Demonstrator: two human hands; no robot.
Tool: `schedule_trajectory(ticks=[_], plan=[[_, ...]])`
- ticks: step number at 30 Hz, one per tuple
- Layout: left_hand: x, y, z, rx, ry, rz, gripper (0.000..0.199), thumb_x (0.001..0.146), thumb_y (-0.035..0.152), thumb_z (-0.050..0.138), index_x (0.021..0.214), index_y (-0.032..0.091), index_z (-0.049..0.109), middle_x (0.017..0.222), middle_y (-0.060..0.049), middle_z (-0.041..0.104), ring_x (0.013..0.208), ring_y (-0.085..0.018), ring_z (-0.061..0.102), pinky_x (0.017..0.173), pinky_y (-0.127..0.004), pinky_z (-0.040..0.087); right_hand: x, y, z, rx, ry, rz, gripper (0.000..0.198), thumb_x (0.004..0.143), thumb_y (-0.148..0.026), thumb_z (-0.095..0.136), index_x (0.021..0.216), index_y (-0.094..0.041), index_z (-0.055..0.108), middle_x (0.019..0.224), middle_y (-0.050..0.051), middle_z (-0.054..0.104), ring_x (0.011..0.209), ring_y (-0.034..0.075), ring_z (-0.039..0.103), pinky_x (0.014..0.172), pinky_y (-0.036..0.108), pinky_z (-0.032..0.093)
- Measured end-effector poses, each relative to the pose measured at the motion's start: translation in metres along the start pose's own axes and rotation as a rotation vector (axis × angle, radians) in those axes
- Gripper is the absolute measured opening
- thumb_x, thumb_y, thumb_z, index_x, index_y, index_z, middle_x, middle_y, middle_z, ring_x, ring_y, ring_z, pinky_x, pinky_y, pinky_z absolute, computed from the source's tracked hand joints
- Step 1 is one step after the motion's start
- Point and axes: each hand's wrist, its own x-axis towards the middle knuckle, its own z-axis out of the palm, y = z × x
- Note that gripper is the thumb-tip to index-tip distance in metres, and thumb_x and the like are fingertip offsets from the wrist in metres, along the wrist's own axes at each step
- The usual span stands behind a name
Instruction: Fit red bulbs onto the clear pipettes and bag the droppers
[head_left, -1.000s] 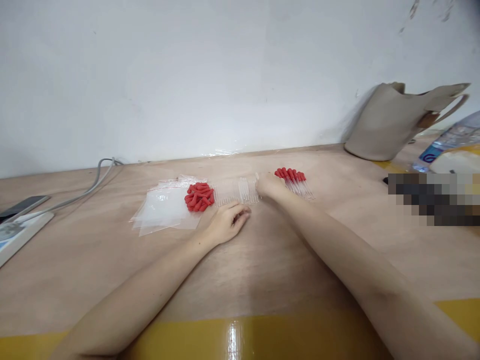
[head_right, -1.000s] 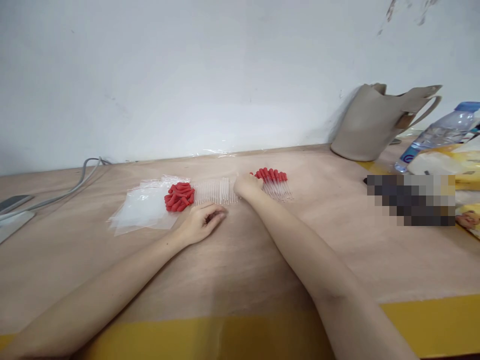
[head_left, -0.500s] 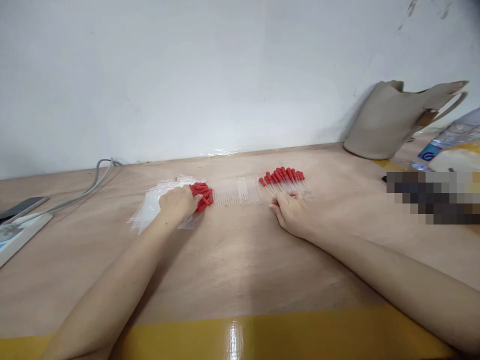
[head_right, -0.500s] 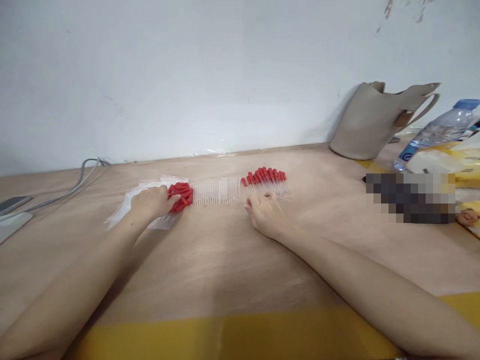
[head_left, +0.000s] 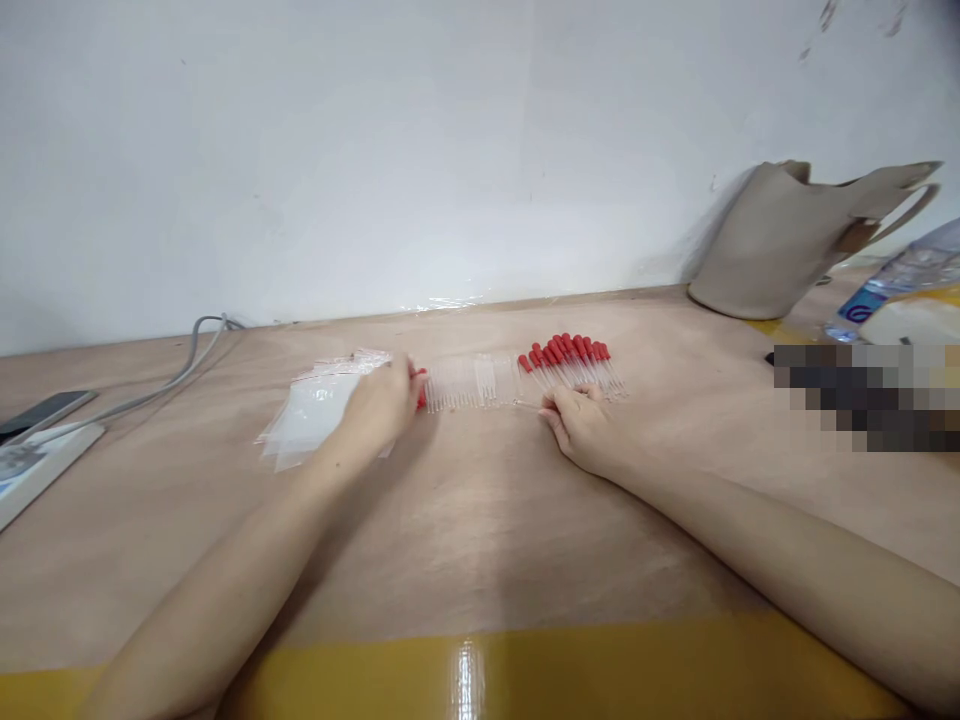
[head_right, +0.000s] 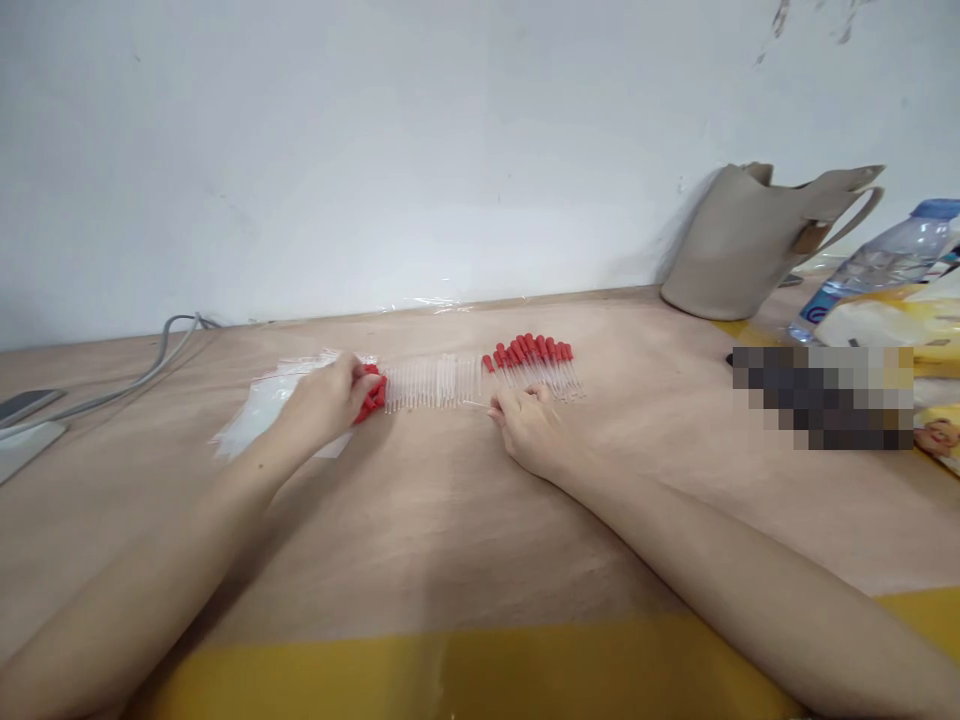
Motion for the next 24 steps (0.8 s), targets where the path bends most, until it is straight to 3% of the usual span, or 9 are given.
schedule_trajectory(ticks=[3,6,10,24], plan=[[-0.014,0.021,0.022,-0.328,0.068,0.298,0.022,0.086,0.031,0.048,0.099,0.015,0.054,0.089,-0.006,0.064,0.083,-0.019,0.060,0.072,-0.029,0.045,-0.001,-0.001,0.001,0.041,0.030,-0.011,0.022,0.091,-0.021,0.033,0.101,-0.017,0.052,0.091,0.007,0.065,0.081,0.017,0.057,0.085,0.034,0.031],[-0.027,0.035,0.047,-0.464,0.082,0.433,0.020,0.088,0.030,0.047,0.093,0.018,0.061,0.090,-0.004,0.063,0.083,-0.016,0.058,0.075,-0.028,0.045,-0.002,-0.003,0.000,0.053,0.056,-0.055,0.027,0.091,-0.021,0.033,0.105,-0.018,0.055,0.096,0.008,0.065,0.085,0.017,0.057,0.084,0.033,0.034],[-0.032,0.041,0.062,-0.595,0.041,0.440,0.021,0.088,0.030,0.047,0.090,0.018,0.064,0.085,-0.003,0.061,0.078,-0.014,0.058,0.073,-0.026,0.045,-0.002,-0.005,-0.003,0.044,0.075,-0.117,0.026,0.091,-0.022,0.037,0.101,-0.018,0.060,0.094,0.007,0.065,0.083,0.016,0.056,0.081,0.032,0.035],[-0.030,0.042,0.055,-0.671,0.037,0.423,0.018,0.087,0.025,0.049,0.091,0.018,0.065,0.084,-0.002,0.065,0.076,-0.014,0.060,0.070,-0.026,0.047,0.001,-0.012,-0.010,0.095,-0.016,-0.157,0.027,0.091,-0.023,0.038,0.106,-0.022,0.061,0.093,0.004,0.067,0.083,0.015,0.057,0.080,0.031,0.033]])
